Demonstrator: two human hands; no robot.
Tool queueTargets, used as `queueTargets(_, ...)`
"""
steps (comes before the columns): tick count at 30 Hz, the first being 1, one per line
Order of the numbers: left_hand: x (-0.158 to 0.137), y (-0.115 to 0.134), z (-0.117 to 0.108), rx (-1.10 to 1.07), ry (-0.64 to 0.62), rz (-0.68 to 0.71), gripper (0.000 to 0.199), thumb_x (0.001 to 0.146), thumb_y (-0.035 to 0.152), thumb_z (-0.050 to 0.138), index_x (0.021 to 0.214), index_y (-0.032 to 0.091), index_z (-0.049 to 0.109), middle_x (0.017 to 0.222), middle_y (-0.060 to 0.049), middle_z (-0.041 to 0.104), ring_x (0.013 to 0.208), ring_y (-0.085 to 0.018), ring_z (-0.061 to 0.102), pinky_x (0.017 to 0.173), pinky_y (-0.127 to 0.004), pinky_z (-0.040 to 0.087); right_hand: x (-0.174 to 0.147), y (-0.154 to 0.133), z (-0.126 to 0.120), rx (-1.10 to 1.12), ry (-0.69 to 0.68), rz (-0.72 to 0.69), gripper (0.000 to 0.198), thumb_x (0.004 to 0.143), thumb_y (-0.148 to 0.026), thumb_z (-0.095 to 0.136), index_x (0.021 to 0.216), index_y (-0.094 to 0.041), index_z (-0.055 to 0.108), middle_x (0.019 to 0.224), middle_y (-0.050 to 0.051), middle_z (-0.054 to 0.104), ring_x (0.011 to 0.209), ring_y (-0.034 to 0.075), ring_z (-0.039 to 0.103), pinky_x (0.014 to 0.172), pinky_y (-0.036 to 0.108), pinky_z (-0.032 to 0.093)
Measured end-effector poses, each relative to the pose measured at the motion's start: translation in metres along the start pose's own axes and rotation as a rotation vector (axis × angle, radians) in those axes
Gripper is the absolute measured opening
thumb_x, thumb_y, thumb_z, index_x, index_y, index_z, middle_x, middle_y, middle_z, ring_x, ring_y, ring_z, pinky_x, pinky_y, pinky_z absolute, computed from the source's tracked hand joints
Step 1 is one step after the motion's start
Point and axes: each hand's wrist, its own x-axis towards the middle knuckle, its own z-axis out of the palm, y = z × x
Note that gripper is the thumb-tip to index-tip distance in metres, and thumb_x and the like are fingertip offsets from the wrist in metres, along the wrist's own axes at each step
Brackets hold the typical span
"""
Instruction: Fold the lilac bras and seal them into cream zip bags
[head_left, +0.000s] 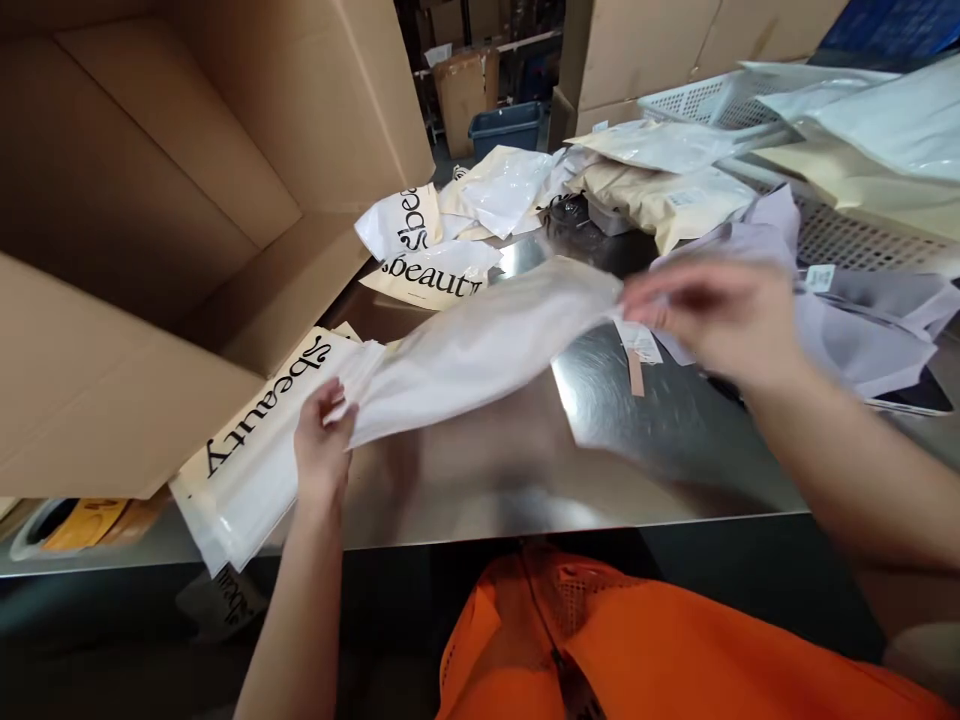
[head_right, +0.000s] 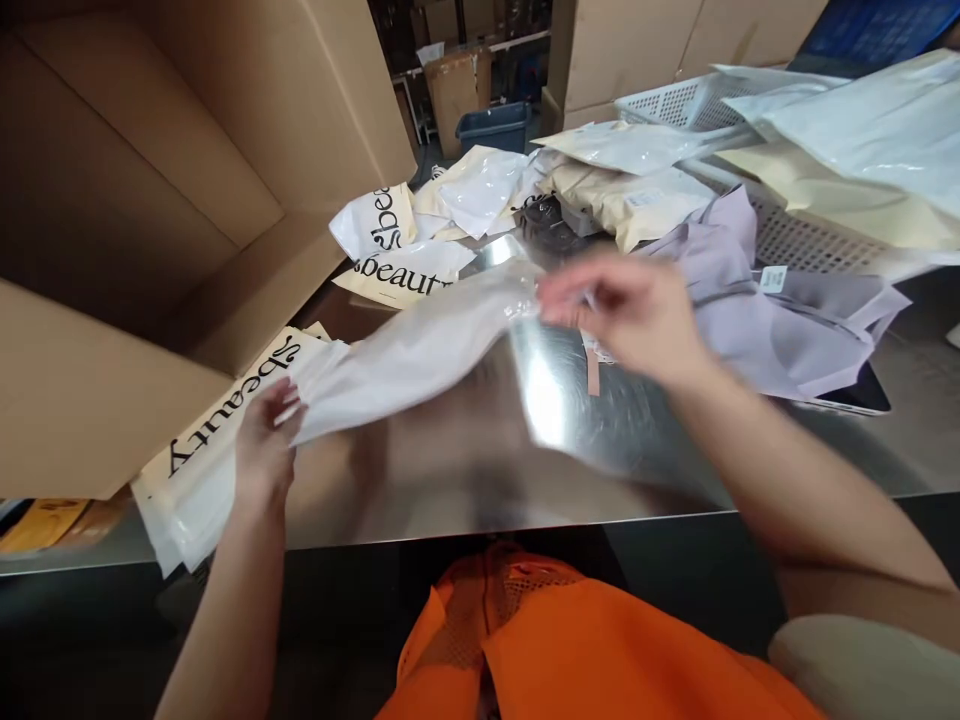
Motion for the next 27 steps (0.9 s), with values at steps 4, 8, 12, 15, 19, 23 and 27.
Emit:
queueTargets(4, -0.109, -0.028, -0.016, 0.042, 0.173, -0.181, 0.027, 0.073, 0.038, 0.073, 0.085, 0.019, 0.058, 0.076, 0.003, 0.058, 0.063, -0.011, 0.054, 0.058, -0.023, 0.044, -0.118, -0.01, 0.039, 0.008, -0.282, -0.158, 0.024, 0.101, -0.018, 0.047, 0.105, -0.019, 0.071, 0.105, 0.007, 0.072, 0.102, 0.016, 0.069, 0.091, 0.027, 0.058)
queueTargets(8, -0.204, -0.017, 0.019, -0.211, -0.576, -0.676, 0.046, 0.076, 0.059, 0.068, 0.064, 0.018, 0.053, 0.049, 0.006, 0.043, 0.04, -0.007, 0.038, 0.039, -0.019, 0.026, -0.183, -0.03, 0.076, 0.051, -0.189, -0.083, 0.02, 0.101, -0.019, 0.047, 0.102, -0.016, 0.067, 0.101, 0.01, 0.072, 0.1, 0.017, 0.069, 0.089, 0.027, 0.058)
queueTargets(12, -0.234, 0.001, 0.08, -0.489, -1.035, -0.945, 0.061, 0.068, 0.074, 0.067, 0.061, 0.015, 0.057, 0.042, 0.002, 0.047, 0.03, -0.006, 0.035, 0.032, -0.02, 0.016, -0.198, -0.055, 0.088, 0.11, -0.103, -0.084, 0.014, 0.1, -0.021, 0.052, 0.093, -0.017, 0.064, 0.094, 0.009, 0.071, 0.095, 0.016, 0.07, 0.084, 0.024, 0.059)
queueTargets(15, -0.236, 0.004, 0.107, -0.558, -1.023, -0.997, 0.061, 0.06, 0.074, 0.072, 0.054, 0.016, 0.053, 0.036, 0.003, 0.044, 0.025, -0.006, 0.031, 0.029, -0.021, 0.016, -0.205, -0.064, 0.083, 0.08, -0.104, -0.057, 0.01, 0.098, -0.021, 0.056, 0.092, -0.018, 0.064, 0.093, 0.008, 0.07, 0.095, 0.016, 0.07, 0.085, 0.024, 0.059)
queueTargets(19, -0.245, 0.005, 0.118, -0.532, -1.005, -1.005, 0.052, 0.061, 0.064, 0.074, 0.055, 0.015, 0.057, 0.036, 0.002, 0.046, 0.024, -0.008, 0.033, 0.028, -0.021, 0.018, -0.221, -0.067, 0.072, 0.044, -0.064, -0.03, 0.003, 0.094, -0.018, 0.061, 0.095, -0.017, 0.063, 0.094, 0.009, 0.072, 0.099, 0.019, 0.07, 0.093, 0.032, 0.059)
queueTargets(23, -0.246, 0.004, 0.111, -0.482, -0.813, -0.979, 0.042, 0.065, 0.05, 0.07, 0.047, 0.016, 0.053, 0.034, 0.002, 0.042, 0.026, -0.006, 0.031, 0.03, -0.02, 0.019, -0.238, -0.066, 0.059, 0.031, -0.103, 0.017, 0.009, 0.097, -0.018, 0.055, 0.089, -0.018, 0.06, 0.097, 0.009, 0.072, 0.1, 0.02, 0.069, 0.096, 0.037, 0.058)
queueTargets(27, -0.212, -0.009, 0.065, -0.449, -0.358, -0.927, 0.039, 0.061, 0.045, 0.067, 0.047, 0.02, 0.042, 0.038, 0.007, 0.038, 0.033, -0.005, 0.03, 0.032, -0.017, 0.02, -0.248, -0.055, 0.026, -0.052, -0.131, 0.129, 0.014, 0.099, -0.016, 0.046, 0.092, -0.019, 0.057, 0.101, 0.01, 0.072, 0.105, 0.021, 0.068, 0.091, 0.035, 0.059)
